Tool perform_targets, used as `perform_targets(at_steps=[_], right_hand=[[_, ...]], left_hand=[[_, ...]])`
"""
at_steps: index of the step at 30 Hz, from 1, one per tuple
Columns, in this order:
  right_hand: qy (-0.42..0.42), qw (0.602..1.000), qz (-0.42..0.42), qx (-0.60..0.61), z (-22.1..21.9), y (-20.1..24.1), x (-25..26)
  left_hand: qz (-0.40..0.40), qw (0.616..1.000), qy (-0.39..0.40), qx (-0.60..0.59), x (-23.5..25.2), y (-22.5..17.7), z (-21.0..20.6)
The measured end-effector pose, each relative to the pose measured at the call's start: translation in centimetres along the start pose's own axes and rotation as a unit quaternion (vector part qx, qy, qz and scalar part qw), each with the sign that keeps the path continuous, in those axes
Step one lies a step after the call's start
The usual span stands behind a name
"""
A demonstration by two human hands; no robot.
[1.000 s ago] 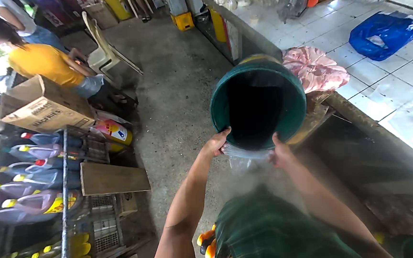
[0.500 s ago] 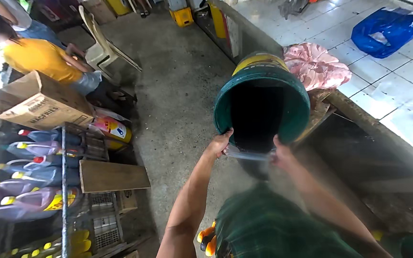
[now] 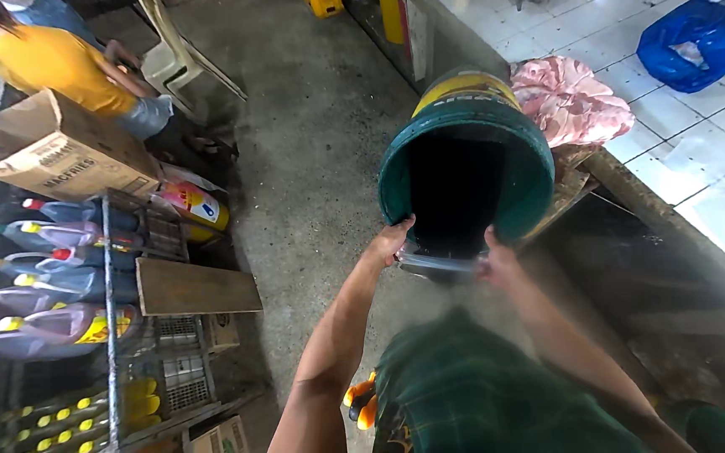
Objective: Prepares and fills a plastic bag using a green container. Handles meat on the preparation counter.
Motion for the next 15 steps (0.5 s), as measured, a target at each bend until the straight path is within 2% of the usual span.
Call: perform_targets(at_steps=[5, 15], right_hand=[[-0.001, 1.000, 0.006, -0.002, 0.08, -0.27, 0.21], [-0.001, 1.000, 0.003, -0.005, -0.02, -0.36, -0.09]], left_hand=[[-0.002, 1.000, 0.021, -0.012, -0.08, 0.24, -0.02], [-0.026, 1.000, 0.015, -0.010, 0.44, 1.09, -0.09]])
Point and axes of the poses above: each hand's wrist, its own x-axis towards the middle knuckle, its own z-axis out of the back of the hand, y = z × x, the point moved 3 cm from there along x, towards the middle knuckle, and after that the axes turned 12 degrees about y, right-handed, at the moved point
